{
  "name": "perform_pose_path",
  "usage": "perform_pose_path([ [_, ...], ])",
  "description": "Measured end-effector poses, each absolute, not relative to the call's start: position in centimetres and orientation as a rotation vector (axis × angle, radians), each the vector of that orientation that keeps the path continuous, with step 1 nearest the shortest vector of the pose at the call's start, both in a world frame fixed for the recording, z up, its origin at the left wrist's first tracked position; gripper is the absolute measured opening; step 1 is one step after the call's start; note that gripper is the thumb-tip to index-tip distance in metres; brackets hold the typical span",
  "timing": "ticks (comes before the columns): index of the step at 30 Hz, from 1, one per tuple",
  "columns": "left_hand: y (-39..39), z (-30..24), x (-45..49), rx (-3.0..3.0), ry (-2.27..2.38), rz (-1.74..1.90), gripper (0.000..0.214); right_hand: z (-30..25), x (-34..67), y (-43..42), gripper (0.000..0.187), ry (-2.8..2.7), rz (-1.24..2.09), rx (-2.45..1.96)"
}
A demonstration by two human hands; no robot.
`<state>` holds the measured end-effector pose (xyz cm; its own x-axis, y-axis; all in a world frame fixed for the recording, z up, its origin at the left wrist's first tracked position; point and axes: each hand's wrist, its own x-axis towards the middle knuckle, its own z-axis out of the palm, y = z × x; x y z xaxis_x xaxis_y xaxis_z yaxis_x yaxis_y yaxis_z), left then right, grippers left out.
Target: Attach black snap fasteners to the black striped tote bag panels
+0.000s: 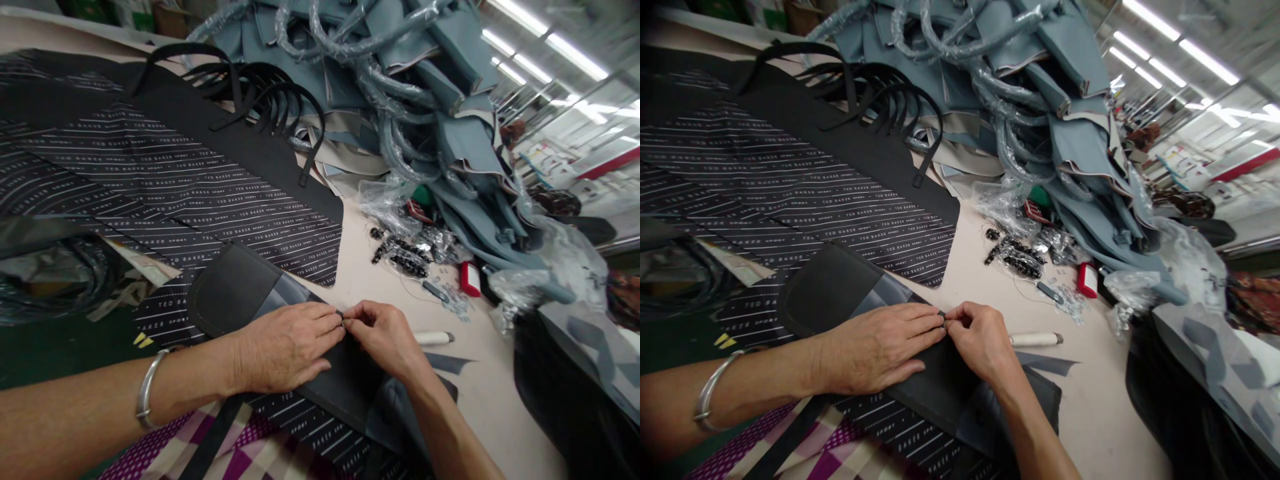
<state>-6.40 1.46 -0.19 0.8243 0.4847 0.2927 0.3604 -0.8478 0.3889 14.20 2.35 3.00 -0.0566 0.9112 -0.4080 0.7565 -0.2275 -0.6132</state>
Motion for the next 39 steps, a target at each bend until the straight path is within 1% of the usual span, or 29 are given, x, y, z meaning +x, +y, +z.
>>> perform_pose_path([
  [3,1.4,-0.1,-6.4,2.695,0.642,0.576,0.042,2.8,14.2,2.0,0.014,-1.800,1.097,-1.997],
  [8,1.5,-0.1,-6.4,2.705,0.646,0.602,0.042,2.4,14.7,2.1,0.019,-1.696,1.260,-1.985],
  [15,1.4,-0.1,-6.4,2.717,0.642,0.589,0.042,2.4,14.7,2.0,0.020,-1.673,1.261,-1.974],
  [21,1.5,-0.3,-6.4,2.702,0.639,0.551,0.045,3.5,14.6,3.6,0.020,-1.945,1.282,-1.991],
  [24,1.5,-0.3,-6.4,2.696,0.635,0.532,0.045,4.2,14.4,5.4,0.019,-2.104,1.351,-1.991],
  [31,1.6,0.0,-6.4,2.683,0.668,0.491,0.048,4.6,14.4,7.1,0.017,-2.242,1.427,-1.853],
  [33,1.5,0.0,-6.4,2.693,0.671,0.505,0.048,4.9,15.5,6.2,0.019,-2.217,1.249,-1.846],
  [37,1.6,-0.4,-6.4,2.716,0.638,0.554,0.047,4.9,20.4,2.9,0.033,-2.150,0.539,-1.980],
  [39,1.6,-0.5,-6.3,2.708,0.636,0.564,0.047,4.1,23.6,1.1,0.037,-2.196,0.391,-1.988],
])
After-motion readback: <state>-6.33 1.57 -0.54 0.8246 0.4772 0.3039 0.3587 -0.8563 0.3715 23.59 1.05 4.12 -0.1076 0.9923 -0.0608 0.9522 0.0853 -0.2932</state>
